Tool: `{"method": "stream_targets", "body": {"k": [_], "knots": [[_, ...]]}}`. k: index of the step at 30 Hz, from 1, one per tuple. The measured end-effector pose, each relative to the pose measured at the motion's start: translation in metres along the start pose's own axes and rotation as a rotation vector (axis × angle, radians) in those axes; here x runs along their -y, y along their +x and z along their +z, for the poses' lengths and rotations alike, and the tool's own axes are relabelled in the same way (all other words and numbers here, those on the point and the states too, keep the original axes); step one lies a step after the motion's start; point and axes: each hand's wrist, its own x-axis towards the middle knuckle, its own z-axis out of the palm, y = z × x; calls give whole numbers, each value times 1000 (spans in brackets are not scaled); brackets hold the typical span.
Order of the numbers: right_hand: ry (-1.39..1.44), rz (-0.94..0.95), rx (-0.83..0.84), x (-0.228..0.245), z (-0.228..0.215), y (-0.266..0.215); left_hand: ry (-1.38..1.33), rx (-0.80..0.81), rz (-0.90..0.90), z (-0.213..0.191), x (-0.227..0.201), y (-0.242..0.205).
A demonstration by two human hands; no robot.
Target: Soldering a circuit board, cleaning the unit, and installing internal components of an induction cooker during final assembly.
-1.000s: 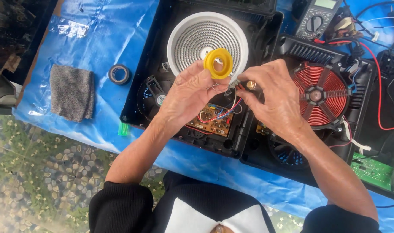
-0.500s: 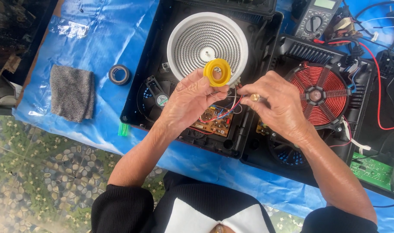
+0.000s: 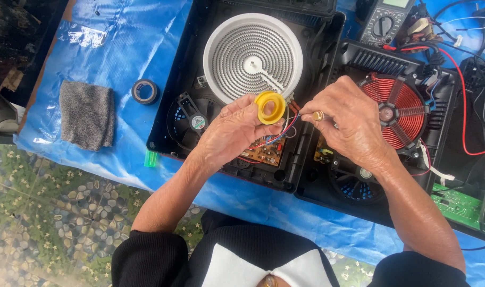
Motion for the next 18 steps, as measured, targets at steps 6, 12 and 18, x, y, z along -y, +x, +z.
{"method": "stream_targets", "body": {"k": [6, 12, 18], "knots": [[-20, -33, 0, -6, 0, -4, -7, 42, -62, 8, 2, -4], [-168, -102, 58, -12, -5, -9, 155, 59, -102, 14, 4, -7], [-204, -123, 83, -3, -16, -9, 315, 46, -93, 16, 10, -7]]}}
